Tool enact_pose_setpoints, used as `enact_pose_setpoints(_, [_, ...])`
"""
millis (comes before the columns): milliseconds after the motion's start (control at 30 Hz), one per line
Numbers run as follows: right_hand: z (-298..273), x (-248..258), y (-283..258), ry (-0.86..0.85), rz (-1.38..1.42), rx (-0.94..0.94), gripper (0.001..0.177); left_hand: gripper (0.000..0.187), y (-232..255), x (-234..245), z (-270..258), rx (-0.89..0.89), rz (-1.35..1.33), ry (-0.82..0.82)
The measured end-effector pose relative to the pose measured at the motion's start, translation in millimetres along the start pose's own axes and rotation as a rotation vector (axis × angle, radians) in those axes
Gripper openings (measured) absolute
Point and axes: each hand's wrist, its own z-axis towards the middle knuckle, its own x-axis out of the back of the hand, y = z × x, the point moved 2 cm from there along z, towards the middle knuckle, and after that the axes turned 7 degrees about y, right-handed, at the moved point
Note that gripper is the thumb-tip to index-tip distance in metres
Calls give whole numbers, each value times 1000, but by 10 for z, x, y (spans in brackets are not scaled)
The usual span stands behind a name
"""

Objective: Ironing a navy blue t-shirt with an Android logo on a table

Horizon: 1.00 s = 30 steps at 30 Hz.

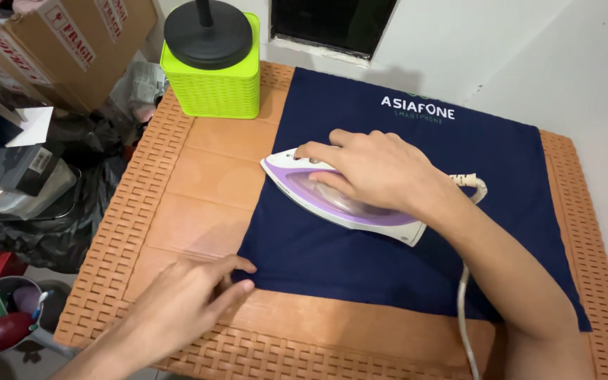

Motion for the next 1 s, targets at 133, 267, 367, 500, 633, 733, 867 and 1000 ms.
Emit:
enact_pose_setpoints(133, [28, -48, -58, 23, -31, -77, 43, 29, 28, 51, 106, -253, 45, 165])
enact_pose_setpoints(267, [11, -21, -77, 40, -61, -50, 44, 24, 36, 157, 278, -374, 134, 408])
enact_pose_setpoints(367, [-41, -17, -103, 19, -40, 15, 45, 24, 94, 268, 391, -490, 105, 524])
enact_pose_setpoints(500, [-62, -7, -168, 25, -24, -17, 43, 21, 353, 430, 475, -601, 44, 455])
enact_pose_setpoints(633, [-15, -128, -132, 136, -66, -96, 44, 34, 441, 306, 553, -702, 140, 315])
enact_pose_setpoints(733, [-40, -104, -113, 152, -86, -18, 42, 33, 419, 112, 495, -849, 388, 90])
enact_pose_setpoints(867, [-79, -115, -104, 116, -79, 70, 45, 25, 216, -118, 517, -1116, 269, 228])
enact_pose_setpoints(1000, [-143, -152, -109, 213, -142, 119, 42, 27, 142, -105, 531, -1149, 201, 224])
